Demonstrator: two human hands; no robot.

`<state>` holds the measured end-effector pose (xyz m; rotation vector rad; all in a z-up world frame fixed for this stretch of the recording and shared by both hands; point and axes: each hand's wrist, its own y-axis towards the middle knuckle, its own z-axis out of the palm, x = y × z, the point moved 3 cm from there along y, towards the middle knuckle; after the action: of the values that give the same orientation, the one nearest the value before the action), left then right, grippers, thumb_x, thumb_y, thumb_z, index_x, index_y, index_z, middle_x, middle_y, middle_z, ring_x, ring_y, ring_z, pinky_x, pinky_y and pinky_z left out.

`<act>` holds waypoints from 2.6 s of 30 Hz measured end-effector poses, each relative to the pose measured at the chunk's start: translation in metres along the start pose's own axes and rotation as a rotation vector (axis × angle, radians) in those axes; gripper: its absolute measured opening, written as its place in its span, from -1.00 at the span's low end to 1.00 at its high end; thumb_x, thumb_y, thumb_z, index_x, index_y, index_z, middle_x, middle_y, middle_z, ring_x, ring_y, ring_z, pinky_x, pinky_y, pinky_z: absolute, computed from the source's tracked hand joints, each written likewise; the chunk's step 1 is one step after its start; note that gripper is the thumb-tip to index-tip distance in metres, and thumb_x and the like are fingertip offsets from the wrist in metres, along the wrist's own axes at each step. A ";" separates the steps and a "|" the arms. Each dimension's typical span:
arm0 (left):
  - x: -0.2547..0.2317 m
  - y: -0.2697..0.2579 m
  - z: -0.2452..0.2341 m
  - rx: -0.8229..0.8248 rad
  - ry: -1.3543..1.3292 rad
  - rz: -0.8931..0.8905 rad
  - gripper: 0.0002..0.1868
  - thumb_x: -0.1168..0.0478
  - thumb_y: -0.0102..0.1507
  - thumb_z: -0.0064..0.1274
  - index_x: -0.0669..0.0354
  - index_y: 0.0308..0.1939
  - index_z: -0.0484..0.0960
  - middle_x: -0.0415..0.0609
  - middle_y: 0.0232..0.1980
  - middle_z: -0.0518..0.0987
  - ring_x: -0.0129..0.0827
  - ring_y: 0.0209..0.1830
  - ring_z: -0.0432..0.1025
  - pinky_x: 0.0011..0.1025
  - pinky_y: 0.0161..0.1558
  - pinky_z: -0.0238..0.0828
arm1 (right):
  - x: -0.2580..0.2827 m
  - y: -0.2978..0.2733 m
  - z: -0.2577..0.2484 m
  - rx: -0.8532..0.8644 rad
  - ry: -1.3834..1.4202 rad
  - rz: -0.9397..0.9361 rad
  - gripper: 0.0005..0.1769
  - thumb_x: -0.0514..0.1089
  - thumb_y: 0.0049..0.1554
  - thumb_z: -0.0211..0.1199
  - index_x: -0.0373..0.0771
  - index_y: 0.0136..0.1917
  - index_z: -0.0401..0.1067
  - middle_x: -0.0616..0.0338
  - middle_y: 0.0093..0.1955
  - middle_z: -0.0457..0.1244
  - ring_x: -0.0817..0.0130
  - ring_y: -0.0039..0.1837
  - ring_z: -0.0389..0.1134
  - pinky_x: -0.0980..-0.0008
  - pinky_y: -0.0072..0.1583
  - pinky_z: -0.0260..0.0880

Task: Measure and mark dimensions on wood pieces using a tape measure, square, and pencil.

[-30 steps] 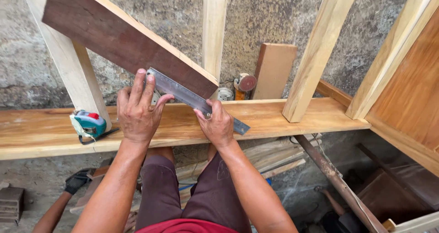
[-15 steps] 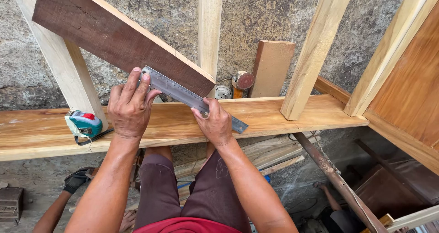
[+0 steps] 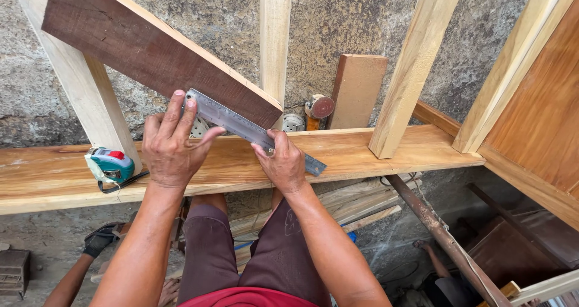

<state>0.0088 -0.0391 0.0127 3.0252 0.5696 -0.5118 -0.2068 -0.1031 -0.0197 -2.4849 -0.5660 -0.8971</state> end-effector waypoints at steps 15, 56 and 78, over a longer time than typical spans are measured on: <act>-0.004 -0.003 0.003 -0.015 0.014 -0.052 -0.30 -0.18 0.18 0.40 0.20 0.23 0.69 -0.05 0.43 0.51 -0.11 -0.11 0.39 -0.23 -0.03 0.44 | -0.013 0.037 -0.035 0.039 0.714 0.163 -0.44 0.07 0.43 -0.13 -0.28 0.01 0.62 0.15 -0.23 0.29 0.46 -0.15 0.22 0.49 -0.07 0.23; 0.038 -0.006 -0.035 0.173 -0.187 -0.055 -0.41 0.19 0.27 0.36 0.11 0.38 0.59 0.02 0.33 0.61 -0.15 0.05 0.50 -0.25 0.11 0.50 | -0.127 -0.064 -0.172 0.096 0.517 0.754 -0.76 -0.20 0.34 0.23 -0.39 0.18 0.56 0.20 -0.23 0.25 0.42 -0.23 0.13 0.39 -0.19 0.08; 0.003 0.177 0.029 0.845 -0.112 0.657 -0.50 0.11 0.12 0.28 -0.42 0.15 0.70 -0.39 0.19 0.64 -0.32 -0.03 0.42 -0.19 0.14 0.18 | 0.080 -0.014 0.085 0.208 1.389 0.965 -0.50 0.00 0.25 0.23 -0.20 0.39 0.32 0.15 0.18 0.40 0.70 -0.51 0.07 0.61 -0.47 0.11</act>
<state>0.0659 -0.2059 -0.0231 3.5434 -0.8524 -1.0522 -0.1158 -0.0290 -0.0216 -1.1155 0.8545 -1.5848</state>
